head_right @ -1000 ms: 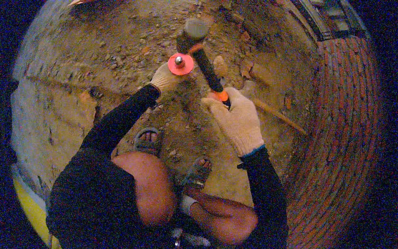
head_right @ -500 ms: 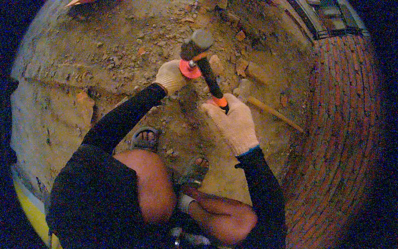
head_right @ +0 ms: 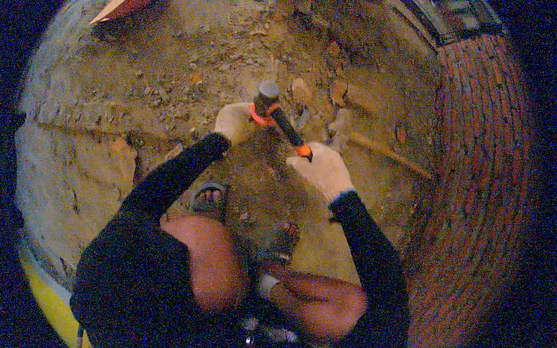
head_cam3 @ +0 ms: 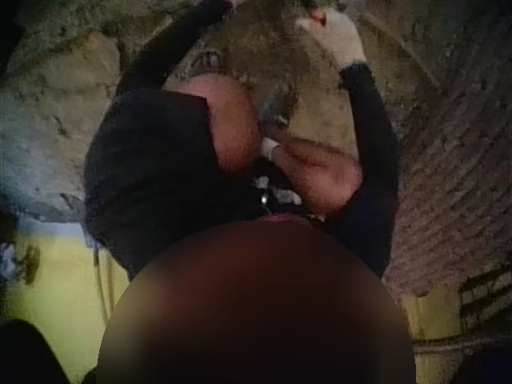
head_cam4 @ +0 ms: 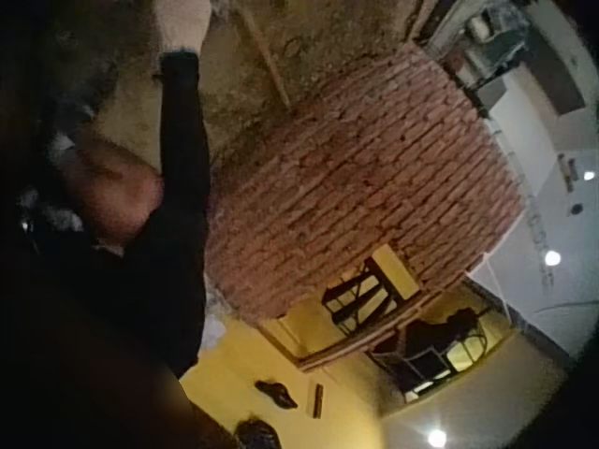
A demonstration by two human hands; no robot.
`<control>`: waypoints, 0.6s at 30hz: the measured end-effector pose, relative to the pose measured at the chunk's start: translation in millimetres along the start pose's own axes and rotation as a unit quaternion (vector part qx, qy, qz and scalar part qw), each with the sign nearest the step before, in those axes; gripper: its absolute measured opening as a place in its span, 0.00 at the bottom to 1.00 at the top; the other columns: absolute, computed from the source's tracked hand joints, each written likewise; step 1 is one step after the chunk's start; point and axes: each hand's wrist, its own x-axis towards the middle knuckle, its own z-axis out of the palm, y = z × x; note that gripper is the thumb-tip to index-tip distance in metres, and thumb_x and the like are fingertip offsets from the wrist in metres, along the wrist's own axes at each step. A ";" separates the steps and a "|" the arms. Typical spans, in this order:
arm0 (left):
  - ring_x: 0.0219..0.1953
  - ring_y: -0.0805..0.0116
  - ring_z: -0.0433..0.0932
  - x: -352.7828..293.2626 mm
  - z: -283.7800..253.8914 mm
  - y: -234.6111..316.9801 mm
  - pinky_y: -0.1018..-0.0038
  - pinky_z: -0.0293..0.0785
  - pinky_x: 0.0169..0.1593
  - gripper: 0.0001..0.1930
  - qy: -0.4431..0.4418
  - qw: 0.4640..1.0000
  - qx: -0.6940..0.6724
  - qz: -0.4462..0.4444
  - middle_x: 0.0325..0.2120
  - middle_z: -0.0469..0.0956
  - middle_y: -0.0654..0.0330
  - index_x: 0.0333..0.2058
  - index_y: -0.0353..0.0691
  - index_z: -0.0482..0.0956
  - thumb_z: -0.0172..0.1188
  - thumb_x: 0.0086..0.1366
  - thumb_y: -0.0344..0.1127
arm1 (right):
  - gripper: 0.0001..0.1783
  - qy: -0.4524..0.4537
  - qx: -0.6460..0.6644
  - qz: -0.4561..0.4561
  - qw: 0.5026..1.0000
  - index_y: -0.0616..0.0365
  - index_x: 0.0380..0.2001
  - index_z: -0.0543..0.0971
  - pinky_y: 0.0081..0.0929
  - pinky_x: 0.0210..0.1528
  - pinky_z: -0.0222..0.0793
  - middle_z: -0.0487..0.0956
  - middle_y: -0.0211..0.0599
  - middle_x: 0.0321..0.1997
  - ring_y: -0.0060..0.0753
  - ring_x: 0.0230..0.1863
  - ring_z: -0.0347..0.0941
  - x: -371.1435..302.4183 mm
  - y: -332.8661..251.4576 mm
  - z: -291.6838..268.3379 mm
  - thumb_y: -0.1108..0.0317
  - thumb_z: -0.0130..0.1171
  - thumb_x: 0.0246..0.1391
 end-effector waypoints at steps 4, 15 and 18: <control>0.48 0.57 0.84 -11.7 -3.1 11.3 0.67 0.78 0.54 0.20 0.078 0.997 -0.015 0.012 0.44 0.86 0.54 0.47 0.43 0.85 0.72 0.60 0.47 | 0.26 0.056 0.032 0.037 0.997 0.60 0.37 0.81 0.41 0.42 0.75 0.83 0.51 0.34 0.55 0.39 0.81 -14.5 7.1 -13.7 0.46 0.70 0.51; 0.32 0.79 0.76 -16.6 -31.4 -17.6 0.78 0.72 0.36 0.09 0.143 0.887 -0.408 -0.163 0.34 0.80 0.70 0.41 0.41 0.79 0.67 0.64 0.32 | 0.15 -0.104 0.312 0.285 0.900 0.56 0.38 0.80 0.24 0.16 0.61 0.72 0.23 0.20 0.18 0.16 0.65 -99.8 78.1 46.6 0.56 0.67 0.57; 0.29 0.79 0.74 -25.7 -27.5 -16.8 0.77 0.70 0.33 0.10 0.174 0.885 -0.364 -0.233 0.31 0.80 0.70 0.39 0.39 0.82 0.71 0.62 0.34 | 0.14 -0.135 0.417 0.342 0.831 0.55 0.41 0.80 0.23 0.16 0.60 0.71 0.22 0.20 0.17 0.15 0.64 -130.9 97.4 100.3 0.58 0.67 0.58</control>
